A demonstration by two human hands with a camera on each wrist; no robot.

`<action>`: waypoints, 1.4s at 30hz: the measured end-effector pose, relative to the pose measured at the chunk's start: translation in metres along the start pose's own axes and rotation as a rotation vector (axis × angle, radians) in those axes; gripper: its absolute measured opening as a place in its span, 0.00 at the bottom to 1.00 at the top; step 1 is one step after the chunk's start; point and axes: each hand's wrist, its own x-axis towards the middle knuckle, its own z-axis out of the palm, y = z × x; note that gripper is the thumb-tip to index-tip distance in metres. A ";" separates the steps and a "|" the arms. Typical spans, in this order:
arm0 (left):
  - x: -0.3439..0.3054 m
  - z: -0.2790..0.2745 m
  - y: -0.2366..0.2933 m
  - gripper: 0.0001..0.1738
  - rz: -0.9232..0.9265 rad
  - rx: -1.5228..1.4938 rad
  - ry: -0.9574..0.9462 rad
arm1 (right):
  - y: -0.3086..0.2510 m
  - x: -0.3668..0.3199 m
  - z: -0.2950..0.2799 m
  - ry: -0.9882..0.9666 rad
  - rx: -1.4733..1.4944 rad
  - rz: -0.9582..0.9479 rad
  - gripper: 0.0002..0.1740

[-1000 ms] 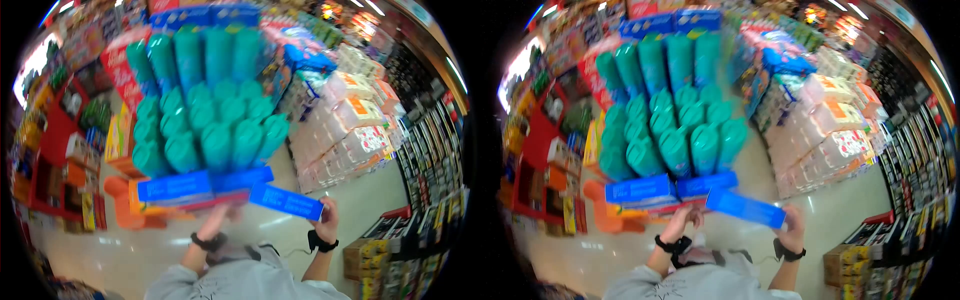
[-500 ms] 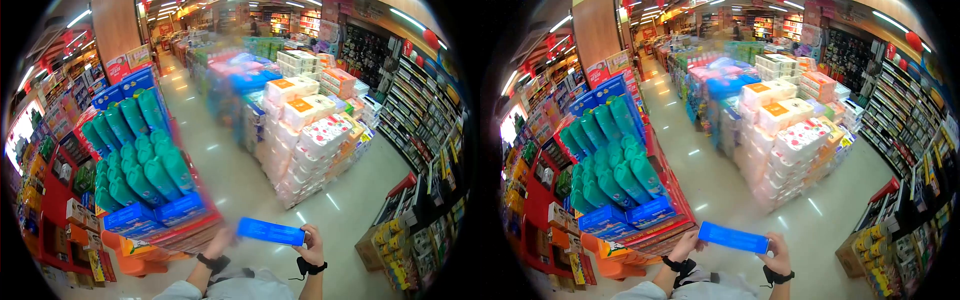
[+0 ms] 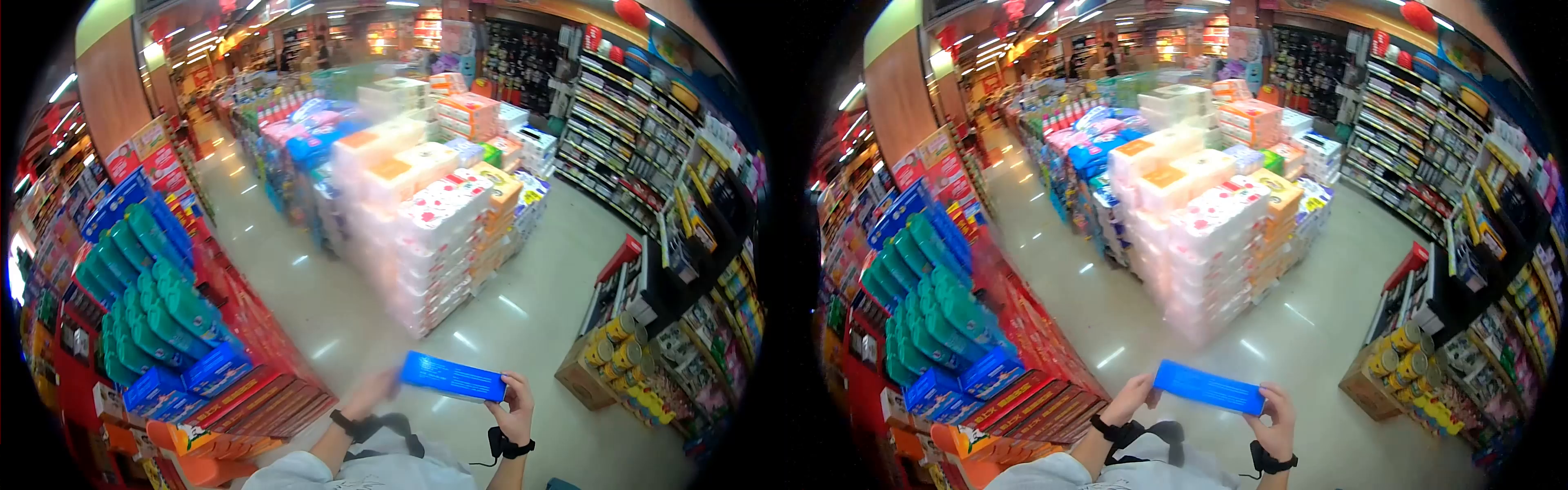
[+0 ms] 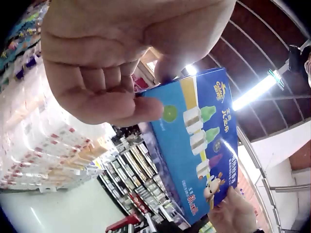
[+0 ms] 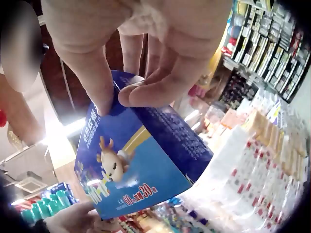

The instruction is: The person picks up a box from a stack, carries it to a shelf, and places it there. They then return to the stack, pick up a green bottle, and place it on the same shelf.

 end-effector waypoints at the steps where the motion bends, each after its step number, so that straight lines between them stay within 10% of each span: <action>1: 0.012 0.014 0.003 0.23 0.003 -0.014 -0.037 | 0.002 -0.004 -0.013 0.047 -0.019 0.008 0.35; 12: 0.169 0.207 0.004 0.24 -0.129 0.139 -0.549 | 0.027 -0.051 -0.161 0.606 -0.327 0.240 0.33; 20: 0.232 0.464 0.019 0.24 -0.082 0.213 -0.986 | -0.001 -0.081 -0.292 1.006 -0.575 0.441 0.31; 32: 0.199 0.780 -0.036 0.25 -0.149 0.407 -1.470 | 0.034 -0.198 -0.456 1.475 -0.728 0.634 0.31; 42: 0.119 1.059 -0.050 0.22 -0.153 0.457 -1.650 | 0.002 -0.288 -0.680 1.676 -0.693 0.392 0.29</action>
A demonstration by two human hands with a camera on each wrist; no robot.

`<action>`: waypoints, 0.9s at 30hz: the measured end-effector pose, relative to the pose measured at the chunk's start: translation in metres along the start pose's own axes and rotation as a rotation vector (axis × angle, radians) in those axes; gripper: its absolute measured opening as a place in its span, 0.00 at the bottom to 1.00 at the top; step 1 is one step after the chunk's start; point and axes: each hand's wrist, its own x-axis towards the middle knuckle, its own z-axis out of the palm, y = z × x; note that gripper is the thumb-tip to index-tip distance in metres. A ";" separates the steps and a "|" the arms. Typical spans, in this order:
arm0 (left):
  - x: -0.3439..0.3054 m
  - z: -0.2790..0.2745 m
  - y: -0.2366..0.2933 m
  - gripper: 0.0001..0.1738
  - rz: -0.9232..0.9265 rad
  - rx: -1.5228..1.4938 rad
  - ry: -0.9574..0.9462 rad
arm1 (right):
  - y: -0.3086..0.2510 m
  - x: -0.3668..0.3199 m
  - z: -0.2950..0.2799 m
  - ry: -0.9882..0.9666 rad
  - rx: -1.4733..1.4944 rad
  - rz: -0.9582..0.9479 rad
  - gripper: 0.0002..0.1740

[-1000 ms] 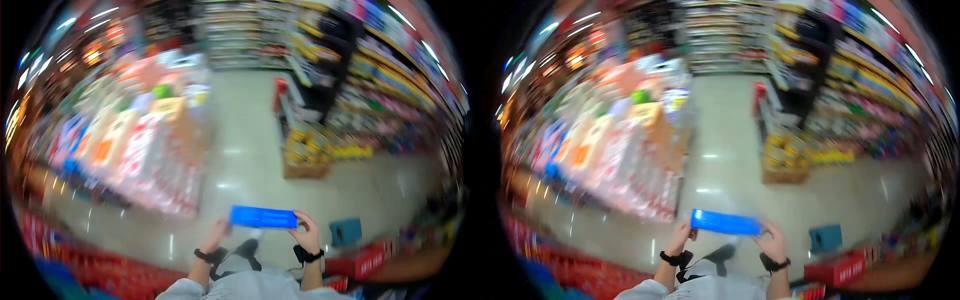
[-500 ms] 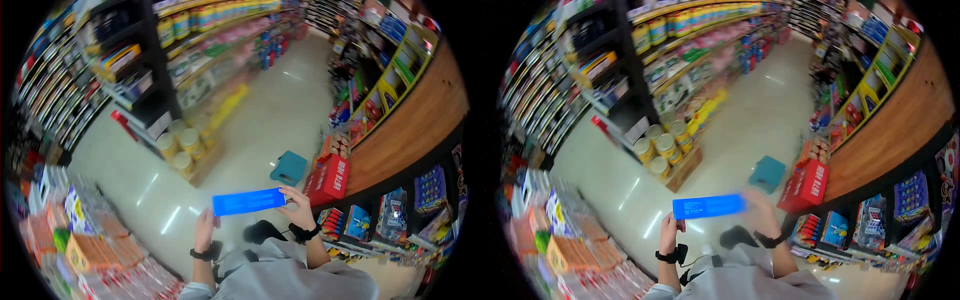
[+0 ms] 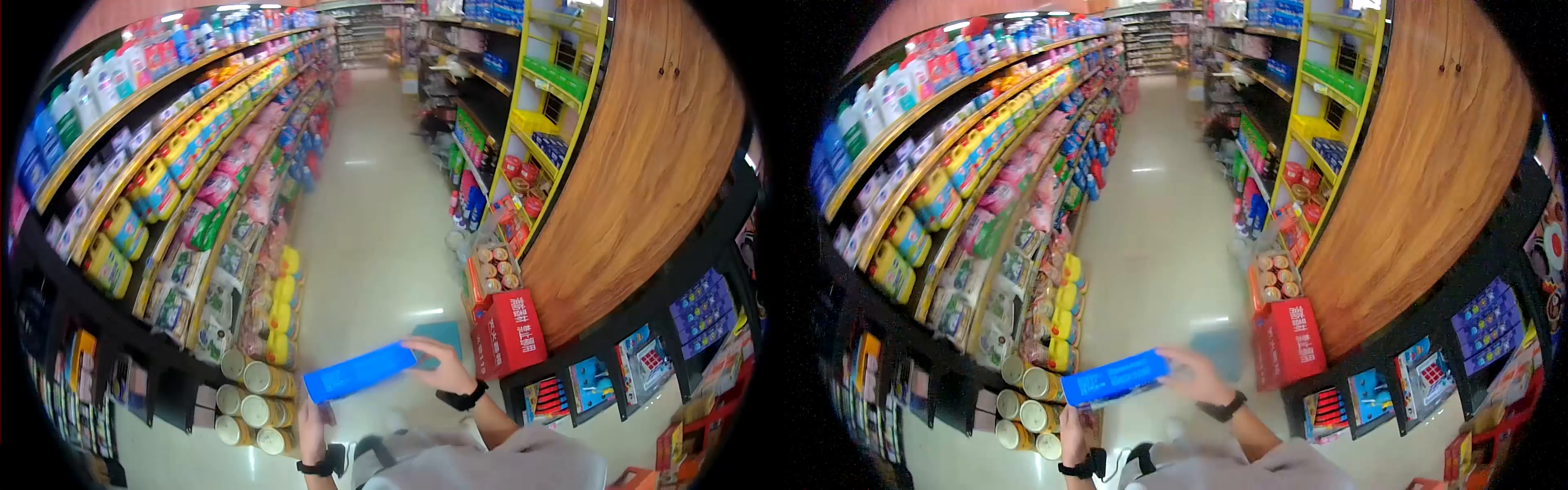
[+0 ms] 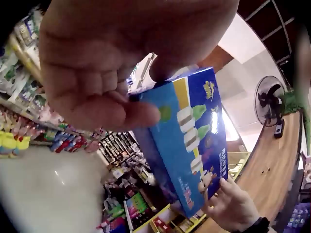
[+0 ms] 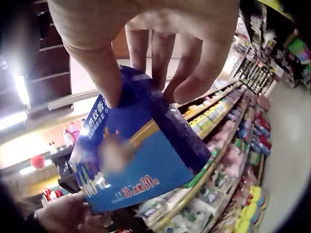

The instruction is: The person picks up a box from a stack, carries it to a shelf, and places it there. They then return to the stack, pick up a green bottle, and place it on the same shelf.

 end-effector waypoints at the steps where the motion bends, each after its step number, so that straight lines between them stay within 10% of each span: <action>1: 0.020 0.002 0.008 0.21 0.016 0.030 -0.029 | 0.004 0.017 -0.001 0.017 -0.007 0.009 0.29; 17: 0.438 0.073 0.083 0.18 0.030 0.070 -0.460 | 0.155 0.309 -0.049 0.293 -0.049 0.389 0.31; 27: 0.650 0.151 0.190 0.07 0.120 0.064 -0.561 | 0.188 0.519 -0.106 0.366 -0.284 0.212 0.32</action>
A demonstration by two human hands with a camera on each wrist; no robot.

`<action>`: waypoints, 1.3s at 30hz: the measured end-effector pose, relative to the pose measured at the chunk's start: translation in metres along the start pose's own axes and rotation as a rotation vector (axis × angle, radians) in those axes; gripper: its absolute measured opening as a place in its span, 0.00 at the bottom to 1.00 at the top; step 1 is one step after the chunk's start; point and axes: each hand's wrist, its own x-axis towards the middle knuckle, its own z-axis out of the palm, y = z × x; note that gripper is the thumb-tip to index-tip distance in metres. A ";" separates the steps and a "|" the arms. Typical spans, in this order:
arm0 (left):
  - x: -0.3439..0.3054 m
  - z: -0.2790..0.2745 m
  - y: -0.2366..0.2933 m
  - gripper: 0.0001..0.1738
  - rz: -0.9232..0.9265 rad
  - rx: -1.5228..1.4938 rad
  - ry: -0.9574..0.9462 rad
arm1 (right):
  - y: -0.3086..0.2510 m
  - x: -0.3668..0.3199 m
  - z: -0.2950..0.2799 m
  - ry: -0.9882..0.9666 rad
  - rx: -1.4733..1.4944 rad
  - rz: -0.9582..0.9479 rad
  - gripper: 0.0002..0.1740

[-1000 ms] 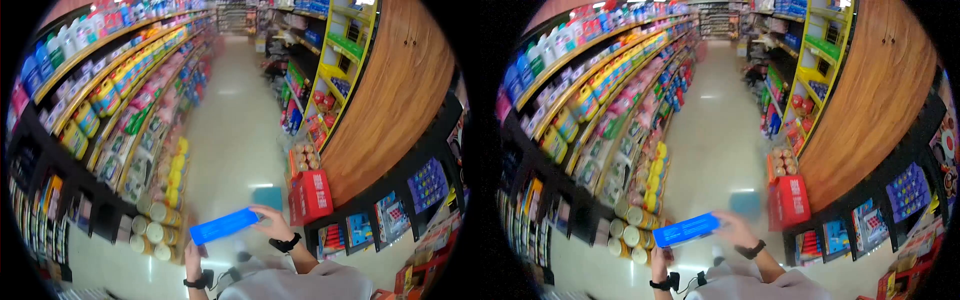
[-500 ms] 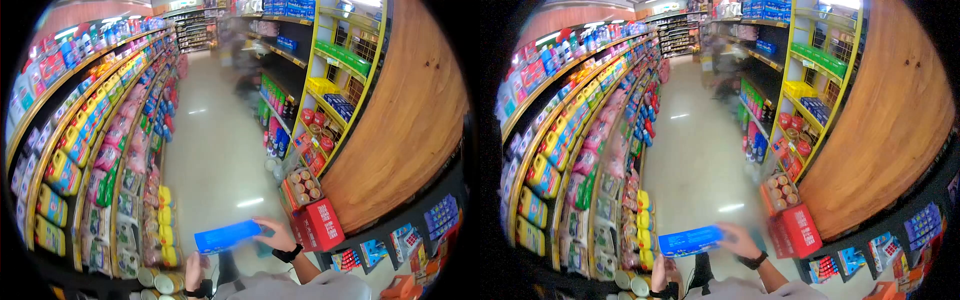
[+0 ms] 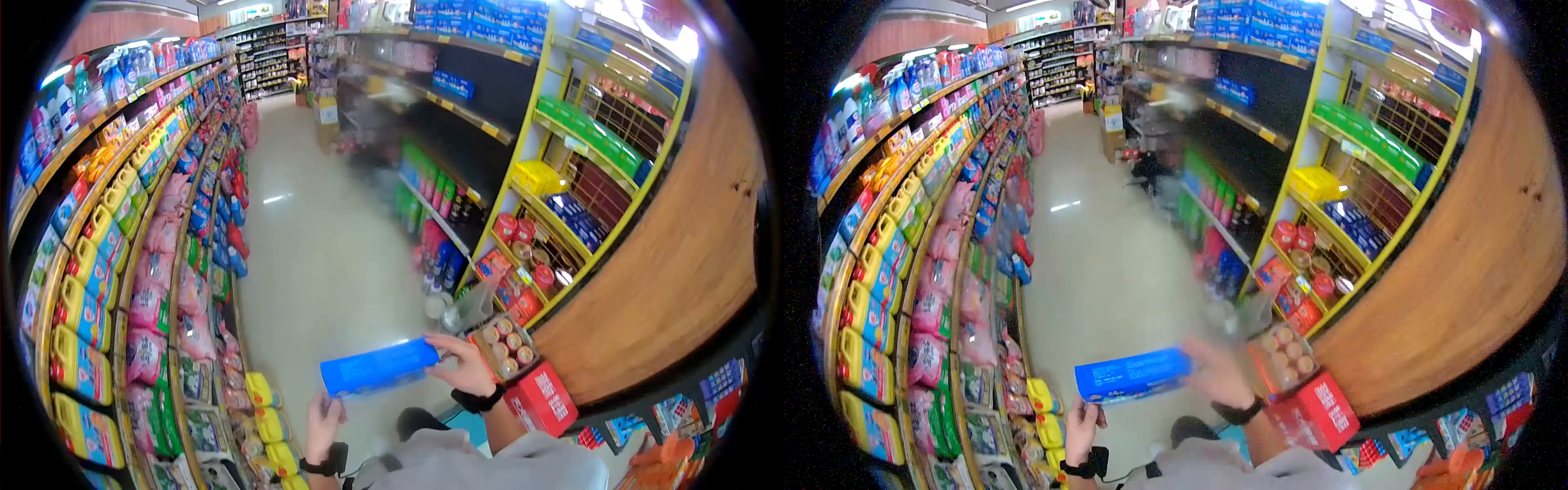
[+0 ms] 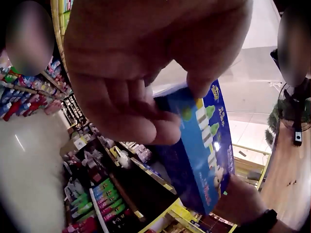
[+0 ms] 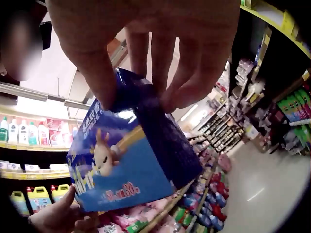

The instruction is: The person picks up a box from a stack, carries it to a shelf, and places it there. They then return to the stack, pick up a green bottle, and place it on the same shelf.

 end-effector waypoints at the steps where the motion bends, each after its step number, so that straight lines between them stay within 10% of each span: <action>1: 0.020 -0.005 -0.003 0.12 0.031 0.050 -0.013 | 0.014 0.015 0.003 0.024 -0.012 -0.057 0.32; 18: 0.452 0.020 0.068 0.18 0.055 0.251 -0.019 | 0.103 0.405 -0.037 0.267 -0.084 -0.133 0.29; 39: 1.009 0.248 0.179 0.20 0.051 -0.005 -0.566 | 0.197 0.784 -0.235 0.679 -0.569 -0.090 0.30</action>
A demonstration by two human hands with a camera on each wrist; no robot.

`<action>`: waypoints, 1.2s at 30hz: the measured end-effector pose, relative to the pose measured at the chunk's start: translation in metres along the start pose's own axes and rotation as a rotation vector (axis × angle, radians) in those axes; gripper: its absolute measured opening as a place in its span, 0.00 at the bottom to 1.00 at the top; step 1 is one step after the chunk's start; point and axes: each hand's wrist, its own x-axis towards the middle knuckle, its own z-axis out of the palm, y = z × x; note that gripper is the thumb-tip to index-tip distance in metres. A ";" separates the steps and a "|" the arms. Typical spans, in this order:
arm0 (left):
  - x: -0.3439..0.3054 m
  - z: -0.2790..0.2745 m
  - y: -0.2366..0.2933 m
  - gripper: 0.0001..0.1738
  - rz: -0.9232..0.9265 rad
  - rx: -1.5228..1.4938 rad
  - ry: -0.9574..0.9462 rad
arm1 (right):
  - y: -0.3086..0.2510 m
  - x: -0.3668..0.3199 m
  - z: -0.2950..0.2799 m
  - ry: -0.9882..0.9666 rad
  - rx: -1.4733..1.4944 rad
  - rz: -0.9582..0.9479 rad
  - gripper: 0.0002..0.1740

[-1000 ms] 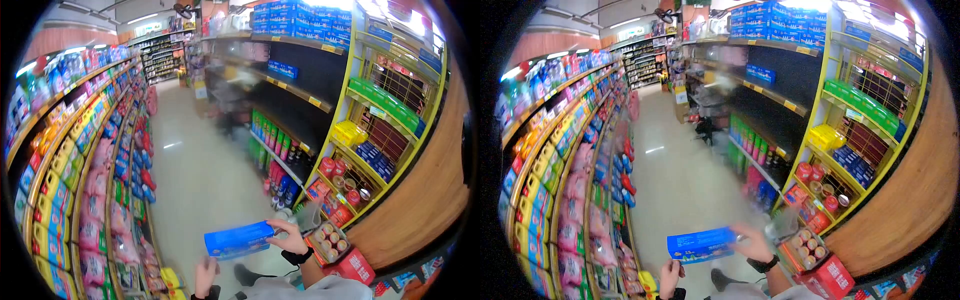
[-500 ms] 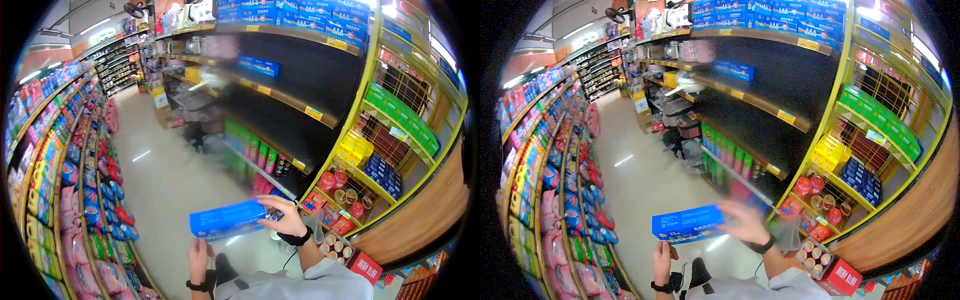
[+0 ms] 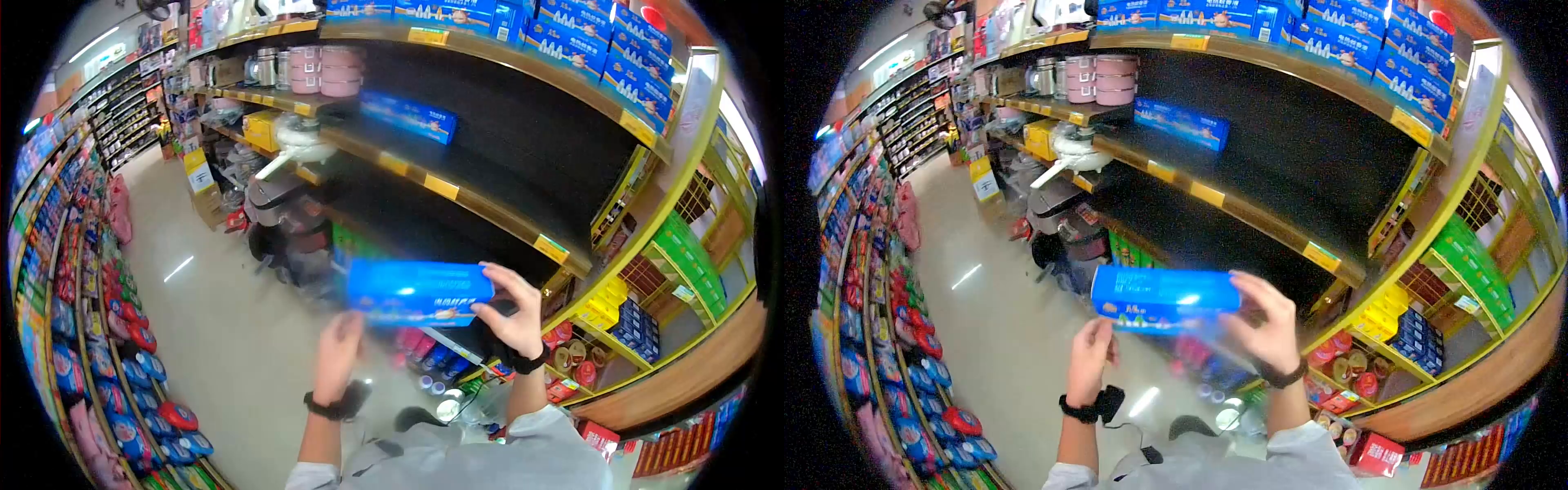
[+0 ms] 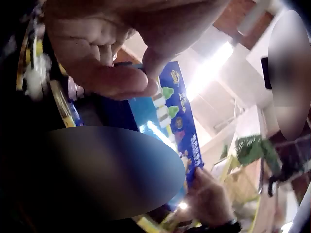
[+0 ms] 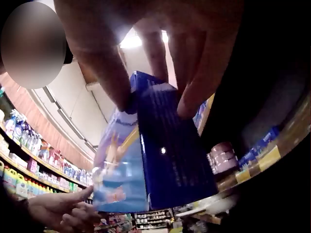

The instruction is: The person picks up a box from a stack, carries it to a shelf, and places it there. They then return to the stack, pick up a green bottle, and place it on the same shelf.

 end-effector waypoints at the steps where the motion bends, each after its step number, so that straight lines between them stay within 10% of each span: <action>1: 0.026 0.003 0.008 0.20 -0.010 -0.047 -0.040 | 0.002 0.016 0.006 0.085 0.014 0.016 0.29; 9: 0.252 0.025 0.055 0.17 -0.191 -0.532 -0.407 | 0.070 0.147 0.037 0.370 0.025 0.125 0.28; 21: 0.488 0.066 0.086 0.17 -0.273 -0.451 -0.906 | 0.140 0.309 0.013 0.133 -0.271 0.426 0.26; 36: 0.652 0.071 0.075 0.17 -0.676 -0.496 -0.888 | 0.258 0.415 0.063 -0.022 -0.225 0.688 0.31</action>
